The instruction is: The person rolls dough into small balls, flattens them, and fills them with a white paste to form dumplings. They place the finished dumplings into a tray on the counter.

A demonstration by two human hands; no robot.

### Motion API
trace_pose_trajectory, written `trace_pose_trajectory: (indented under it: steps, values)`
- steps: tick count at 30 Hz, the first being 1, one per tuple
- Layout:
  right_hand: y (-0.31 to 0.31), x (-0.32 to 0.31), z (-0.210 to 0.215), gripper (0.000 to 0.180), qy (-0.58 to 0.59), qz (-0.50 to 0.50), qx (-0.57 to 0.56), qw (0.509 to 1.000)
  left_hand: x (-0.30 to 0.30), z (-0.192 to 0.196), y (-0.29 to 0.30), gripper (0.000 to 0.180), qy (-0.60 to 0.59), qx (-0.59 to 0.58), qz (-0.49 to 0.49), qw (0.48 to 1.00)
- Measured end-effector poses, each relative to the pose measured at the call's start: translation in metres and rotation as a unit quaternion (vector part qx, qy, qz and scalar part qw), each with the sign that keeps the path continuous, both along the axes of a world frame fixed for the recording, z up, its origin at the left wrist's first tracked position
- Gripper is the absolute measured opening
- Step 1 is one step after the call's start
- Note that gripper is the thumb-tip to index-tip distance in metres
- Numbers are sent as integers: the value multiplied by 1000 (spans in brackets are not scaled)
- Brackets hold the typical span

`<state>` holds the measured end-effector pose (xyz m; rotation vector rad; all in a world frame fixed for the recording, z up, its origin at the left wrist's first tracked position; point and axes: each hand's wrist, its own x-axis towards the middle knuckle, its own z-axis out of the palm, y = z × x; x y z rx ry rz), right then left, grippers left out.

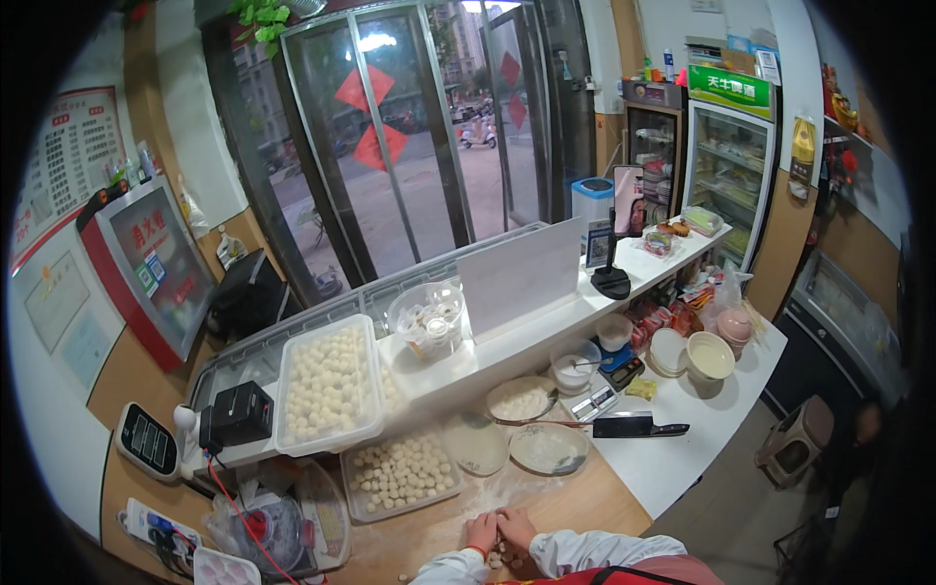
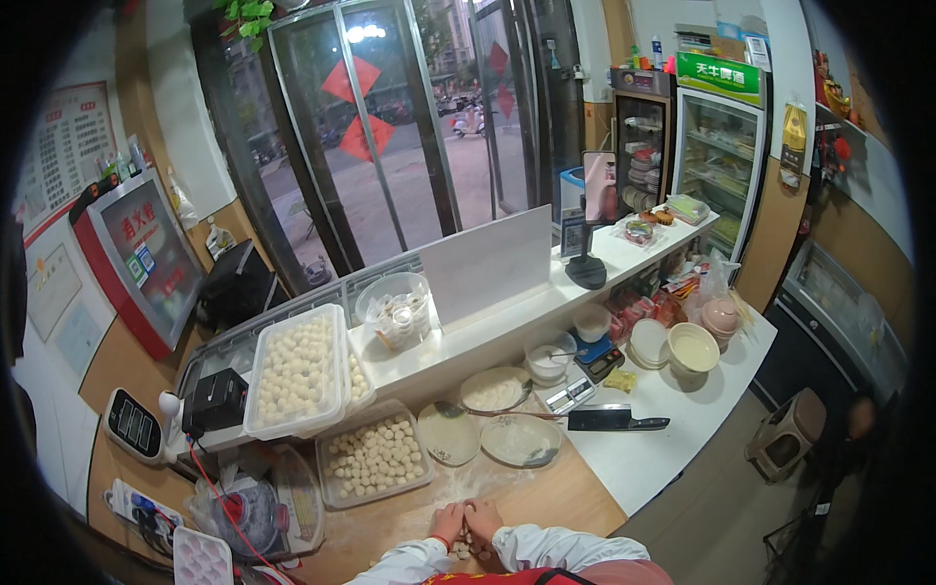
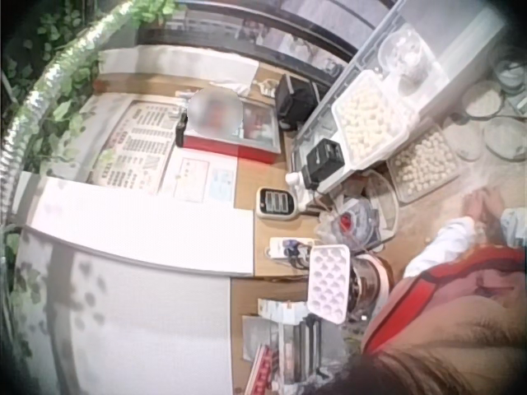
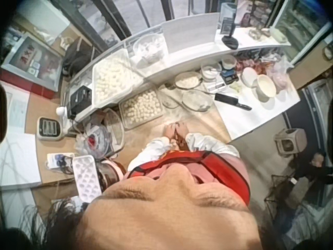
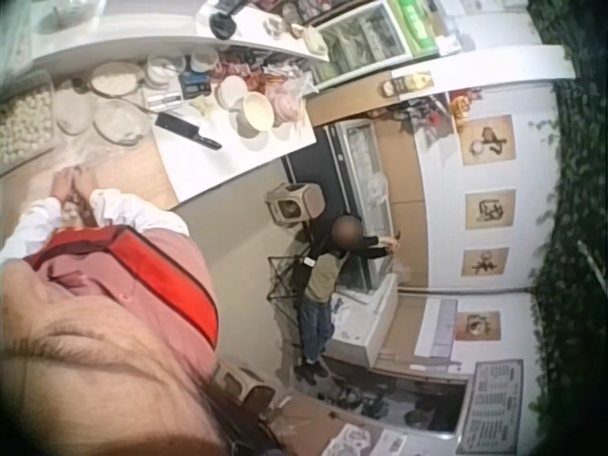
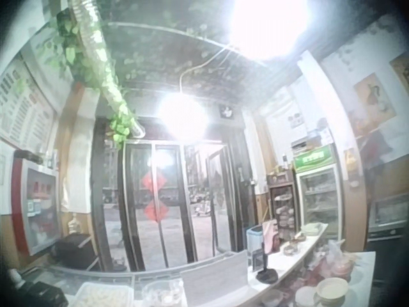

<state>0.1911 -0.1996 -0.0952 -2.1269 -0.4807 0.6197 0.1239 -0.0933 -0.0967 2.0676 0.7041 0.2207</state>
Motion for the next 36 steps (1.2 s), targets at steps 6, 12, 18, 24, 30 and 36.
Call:
trace_pose_trajectory:
  steps: [6,12,18,24,30,36]
  values:
    - [11,-3,24,39,257,-41,136,956,1,11,-15,41,-64,-392,166,902]
    - [76,10,98,33,386,-20,239,891,2,90,47,26,-133,-571,267,765]
    - [149,41,158,46,282,66,327,899,-39,173,145,37,-286,-427,266,816]
    - [59,59,120,44,284,47,193,938,-113,112,139,44,-269,-397,400,781]
    - [-80,43,93,60,4,222,-123,967,-147,3,60,24,-39,-358,134,923]
    - [-111,-13,97,81,-56,222,-165,959,-107,-62,0,87,80,210,-213,951]
